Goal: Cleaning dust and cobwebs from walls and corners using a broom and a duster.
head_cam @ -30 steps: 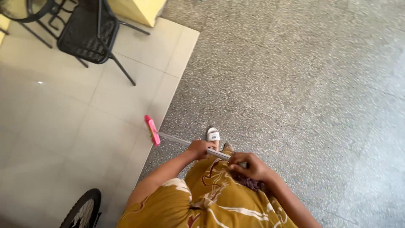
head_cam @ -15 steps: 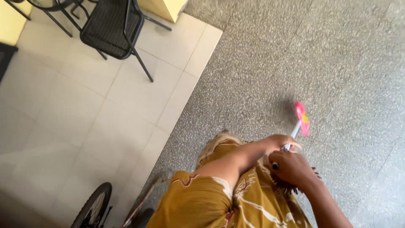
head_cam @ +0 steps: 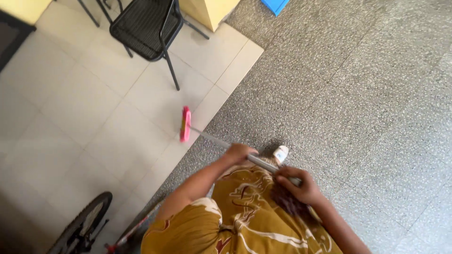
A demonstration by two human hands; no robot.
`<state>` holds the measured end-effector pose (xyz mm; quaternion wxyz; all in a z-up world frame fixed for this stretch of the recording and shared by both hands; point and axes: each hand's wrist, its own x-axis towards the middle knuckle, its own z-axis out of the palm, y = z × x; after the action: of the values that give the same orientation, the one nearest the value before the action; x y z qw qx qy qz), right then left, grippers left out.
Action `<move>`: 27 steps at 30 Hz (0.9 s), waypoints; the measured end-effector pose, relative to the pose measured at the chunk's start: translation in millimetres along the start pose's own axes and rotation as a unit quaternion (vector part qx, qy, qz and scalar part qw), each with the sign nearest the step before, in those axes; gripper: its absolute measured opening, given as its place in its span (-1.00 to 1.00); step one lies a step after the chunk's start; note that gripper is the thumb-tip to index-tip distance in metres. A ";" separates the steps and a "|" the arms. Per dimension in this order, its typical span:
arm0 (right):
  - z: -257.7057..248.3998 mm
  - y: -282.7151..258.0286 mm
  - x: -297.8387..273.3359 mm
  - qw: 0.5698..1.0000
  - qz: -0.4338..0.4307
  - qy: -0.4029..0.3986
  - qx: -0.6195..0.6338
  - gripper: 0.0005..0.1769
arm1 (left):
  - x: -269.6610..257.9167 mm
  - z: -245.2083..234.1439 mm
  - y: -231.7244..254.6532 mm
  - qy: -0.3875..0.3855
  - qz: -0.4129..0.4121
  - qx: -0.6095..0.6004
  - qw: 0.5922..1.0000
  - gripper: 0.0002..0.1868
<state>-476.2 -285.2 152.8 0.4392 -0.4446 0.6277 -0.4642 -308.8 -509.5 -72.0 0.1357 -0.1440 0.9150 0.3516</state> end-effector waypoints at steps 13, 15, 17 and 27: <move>-106.3 -79.4 34.9 0.887 0.206 -0.072 -0.406 -0.81 | 201.4 33.9 175.2 0.025 0.059 -0.309 0.949 -0.42; -123.5 -84.2 48.9 0.862 0.158 -0.132 -0.464 -0.77 | 223.4 24.1 172.7 0.027 0.148 -0.299 0.942 -0.40; -146.1 -116.6 44.8 0.884 0.084 -0.155 -0.434 -0.80 | 212.4 0.1 189.9 0.076 0.176 -0.241 0.951 -0.41; -142.0 21.3 95.7 0.989 -0.098 0.077 -0.080 -0.88 | 156.3 -82.8 73.2 0.286 -0.057 0.070 0.954 -0.48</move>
<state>-637.3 -346.7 144.9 0.3052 -0.5002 0.6482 -0.4864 -491.3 -540.2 -23.1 -0.1021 -0.2810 0.9280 0.2224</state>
